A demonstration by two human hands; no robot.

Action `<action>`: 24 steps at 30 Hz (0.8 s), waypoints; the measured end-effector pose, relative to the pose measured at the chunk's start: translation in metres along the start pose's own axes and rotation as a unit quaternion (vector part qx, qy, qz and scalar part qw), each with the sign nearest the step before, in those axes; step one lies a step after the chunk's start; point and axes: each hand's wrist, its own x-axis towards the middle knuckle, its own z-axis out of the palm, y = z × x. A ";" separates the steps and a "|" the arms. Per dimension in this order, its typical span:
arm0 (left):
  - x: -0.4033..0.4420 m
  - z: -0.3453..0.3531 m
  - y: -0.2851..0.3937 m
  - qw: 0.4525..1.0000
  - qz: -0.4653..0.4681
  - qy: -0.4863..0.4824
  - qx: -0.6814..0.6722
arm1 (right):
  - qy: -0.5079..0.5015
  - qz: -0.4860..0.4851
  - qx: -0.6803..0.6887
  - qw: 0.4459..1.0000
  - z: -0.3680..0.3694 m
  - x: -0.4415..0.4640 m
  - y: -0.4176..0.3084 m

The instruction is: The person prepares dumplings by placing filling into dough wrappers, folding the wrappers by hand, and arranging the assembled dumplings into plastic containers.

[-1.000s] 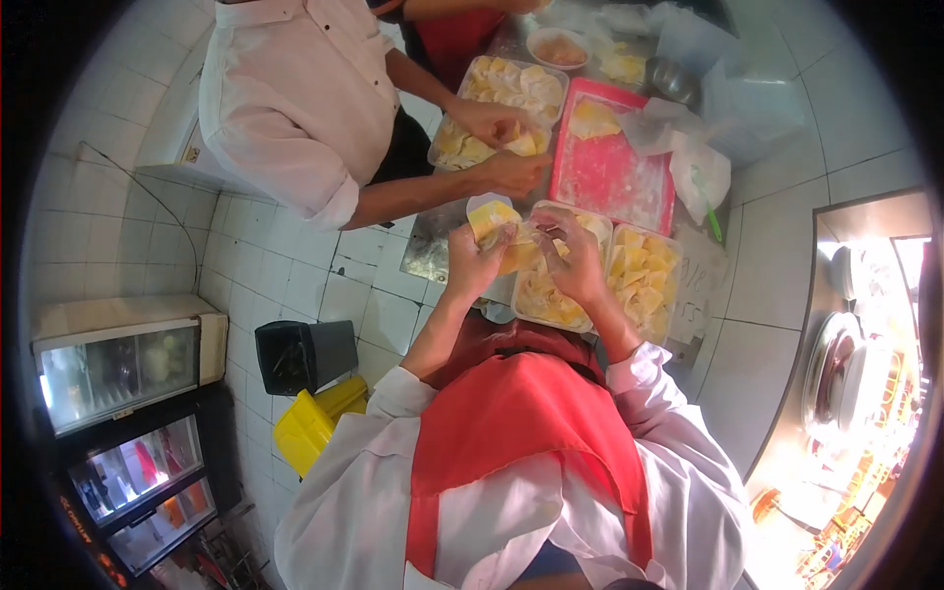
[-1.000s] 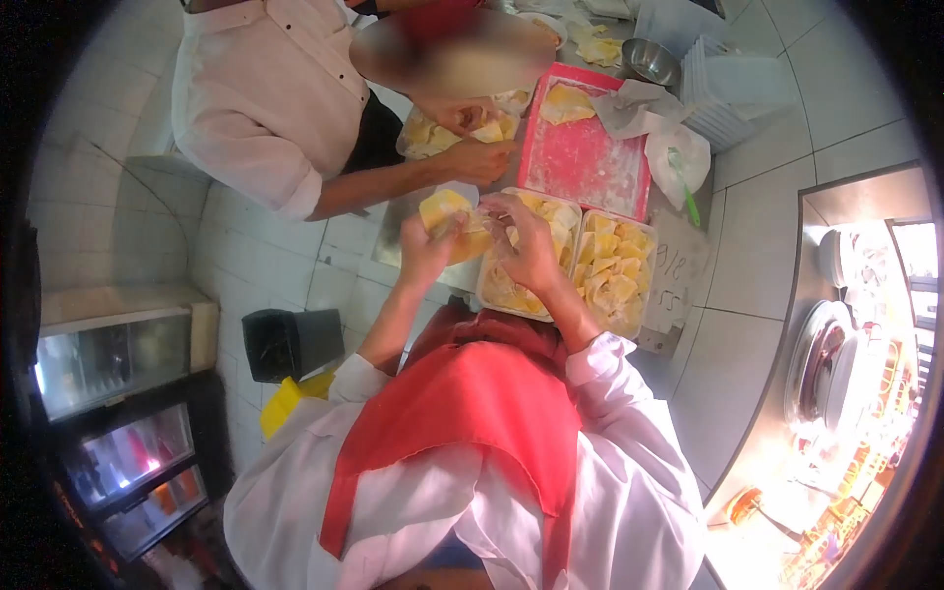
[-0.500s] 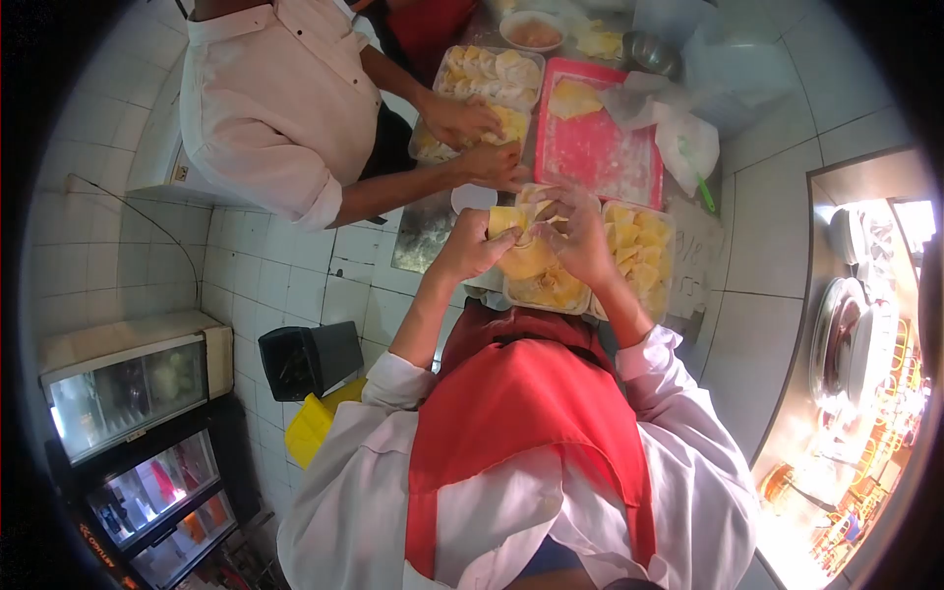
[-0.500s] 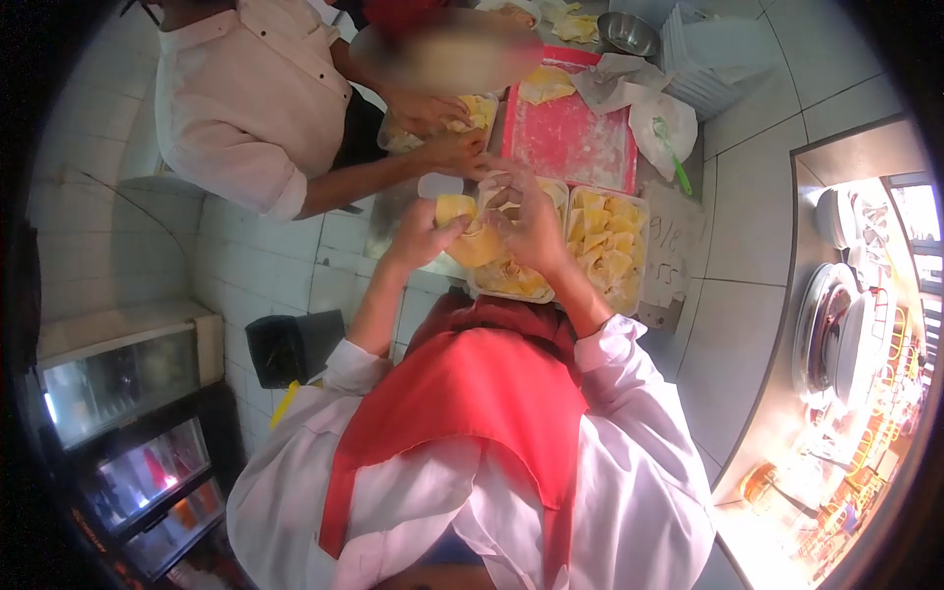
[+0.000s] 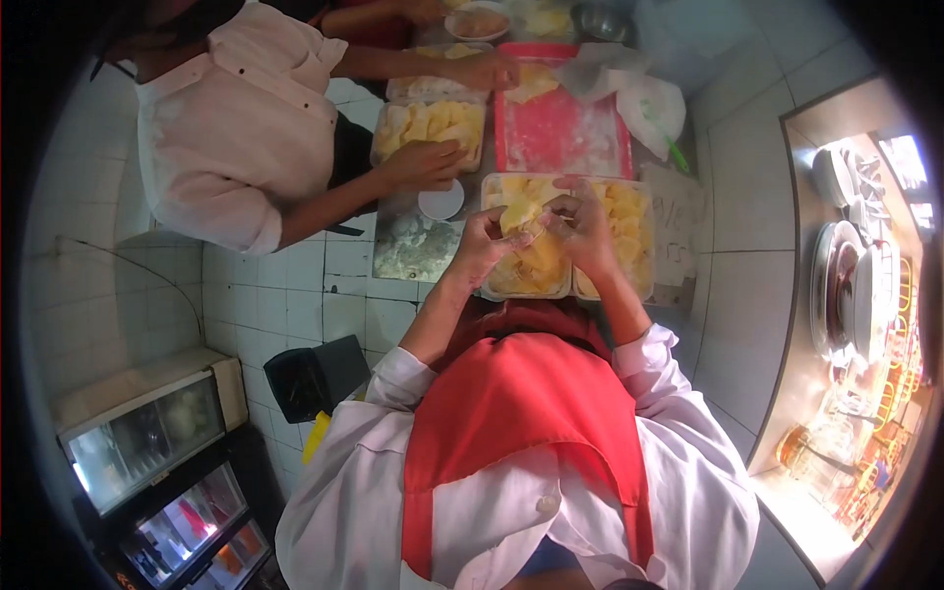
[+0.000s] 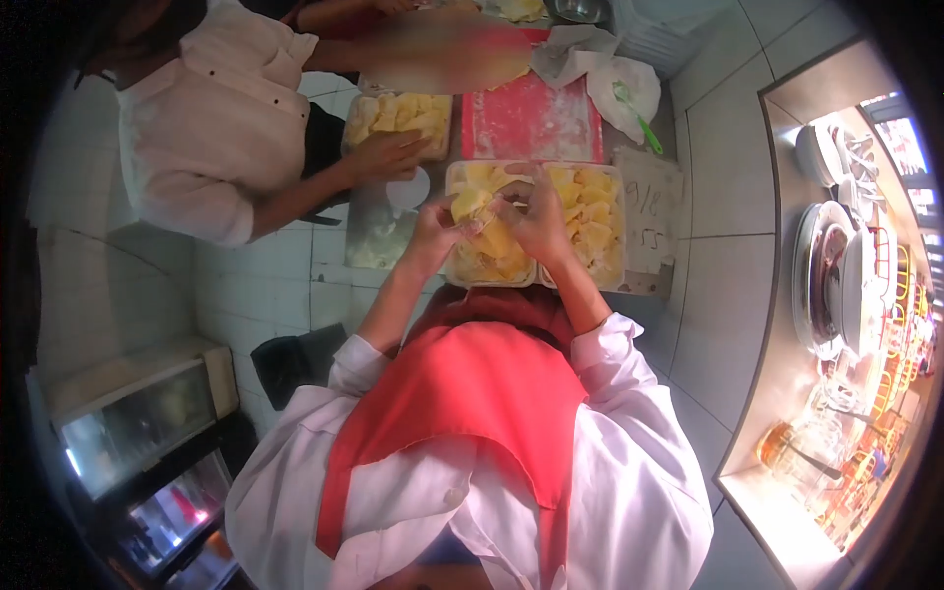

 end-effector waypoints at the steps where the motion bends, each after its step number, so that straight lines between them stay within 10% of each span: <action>1: 0.002 0.003 -0.010 0.999 -0.010 -0.015 -0.034 | 0.005 0.003 0.000 1.000 -0.007 -0.006 0.002; 16: 0.000 0.083 -0.112 0.965 -0.231 -0.040 -0.116 | 0.078 0.125 0.023 0.989 -0.105 -0.101 0.061; 22: 0.002 0.110 -0.106 0.967 -0.241 0.038 0.069 | -0.027 0.023 -0.247 0.968 -0.133 -0.070 0.069; 24: 0.000 0.107 -0.096 0.926 -0.181 0.003 0.331 | -0.037 0.016 -0.338 0.940 -0.133 -0.065 0.078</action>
